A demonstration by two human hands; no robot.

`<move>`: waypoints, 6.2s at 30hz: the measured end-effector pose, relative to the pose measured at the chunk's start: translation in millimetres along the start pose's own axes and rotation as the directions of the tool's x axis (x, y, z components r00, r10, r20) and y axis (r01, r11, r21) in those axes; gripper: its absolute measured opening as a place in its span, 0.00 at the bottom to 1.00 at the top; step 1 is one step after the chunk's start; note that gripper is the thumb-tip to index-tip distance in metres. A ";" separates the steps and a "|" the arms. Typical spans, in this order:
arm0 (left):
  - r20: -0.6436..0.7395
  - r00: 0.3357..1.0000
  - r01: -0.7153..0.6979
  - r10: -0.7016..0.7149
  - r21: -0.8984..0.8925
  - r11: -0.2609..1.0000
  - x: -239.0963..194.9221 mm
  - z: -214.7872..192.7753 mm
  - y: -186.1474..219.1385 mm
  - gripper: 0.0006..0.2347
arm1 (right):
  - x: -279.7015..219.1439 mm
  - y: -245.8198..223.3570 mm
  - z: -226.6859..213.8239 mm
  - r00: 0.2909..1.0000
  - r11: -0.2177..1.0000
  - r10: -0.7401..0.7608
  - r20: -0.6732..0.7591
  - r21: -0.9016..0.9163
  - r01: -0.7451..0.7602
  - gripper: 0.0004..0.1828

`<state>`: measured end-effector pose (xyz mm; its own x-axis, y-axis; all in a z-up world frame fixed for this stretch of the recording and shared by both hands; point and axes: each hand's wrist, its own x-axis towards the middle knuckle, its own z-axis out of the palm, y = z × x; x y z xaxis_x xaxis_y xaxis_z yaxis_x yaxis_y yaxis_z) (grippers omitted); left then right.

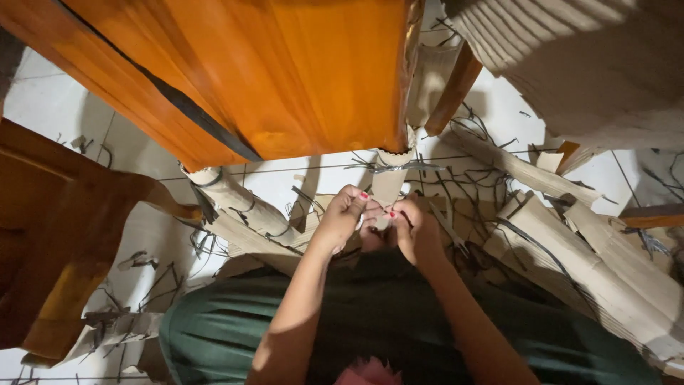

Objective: Wrapping chair legs with cardboard and securing them with plastic ties for protection during transport.

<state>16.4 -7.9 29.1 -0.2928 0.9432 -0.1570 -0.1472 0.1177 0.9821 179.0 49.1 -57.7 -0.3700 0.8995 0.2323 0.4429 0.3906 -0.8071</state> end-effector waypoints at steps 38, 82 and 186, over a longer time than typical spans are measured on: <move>0.222 0.662 -0.735 0.716 0.384 0.559 0.5 -4.3 -28.8 0.08 | -7.0 -79.6 -38.0 0.822 0.844 -0.535 -0.193 -0.089 0.529 0.05; -0.109 0.890 -0.392 0.443 0.314 0.865 -25.3 10.1 -34.8 0.08 | -2.5 -28.8 -11.2 0.983 0.980 -0.180 0.028 0.096 0.176 0.07; 0.111 0.593 -0.765 0.797 0.388 0.514 12.0 -9.6 -22.1 0.06 | 22.8 -46.2 -17.8 0.743 0.772 -0.633 -0.218 -0.108 0.626 0.03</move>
<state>7.0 -2.2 4.5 -0.1858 0.6878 0.7018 0.5150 -0.5401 0.6657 164.6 55.1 -5.4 -0.3773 0.4634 0.8018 0.1985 0.8862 -0.4187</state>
